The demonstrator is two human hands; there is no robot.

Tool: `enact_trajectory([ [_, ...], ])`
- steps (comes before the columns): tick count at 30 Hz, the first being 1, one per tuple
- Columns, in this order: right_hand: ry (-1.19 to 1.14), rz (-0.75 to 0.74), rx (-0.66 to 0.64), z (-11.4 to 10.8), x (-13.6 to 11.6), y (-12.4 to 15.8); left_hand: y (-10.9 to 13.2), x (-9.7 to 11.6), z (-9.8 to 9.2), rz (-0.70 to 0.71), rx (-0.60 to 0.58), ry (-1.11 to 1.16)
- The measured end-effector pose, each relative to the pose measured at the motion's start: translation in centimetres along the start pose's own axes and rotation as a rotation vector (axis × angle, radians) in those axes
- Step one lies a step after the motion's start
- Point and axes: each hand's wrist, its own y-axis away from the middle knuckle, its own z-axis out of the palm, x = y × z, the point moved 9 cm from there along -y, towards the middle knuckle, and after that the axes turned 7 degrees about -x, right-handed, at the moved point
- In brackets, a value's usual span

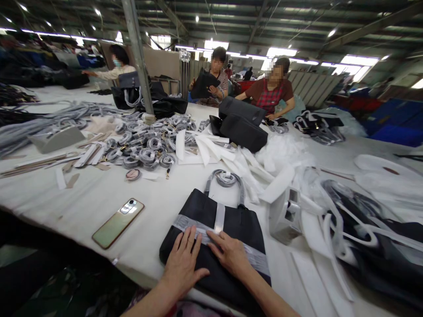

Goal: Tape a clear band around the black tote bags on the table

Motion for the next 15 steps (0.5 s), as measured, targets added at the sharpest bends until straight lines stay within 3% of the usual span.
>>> enact_trajectory([
  [8, -0.032, -0.034, 0.087, -0.4, 0.1, 0.1, 0.1, -1.3, -0.9, -0.111, -0.071, 0.01],
  [13, -0.013, -0.003, 0.315, -1.5, -0.6, 0.4, -0.4, -1.9, -0.6, -0.096, -0.132, 0.081],
  [15, 0.045, -0.072, 0.393, -1.9, -2.1, 0.2, -0.5, -2.0, -0.4, -0.088, -0.156, 0.094],
])
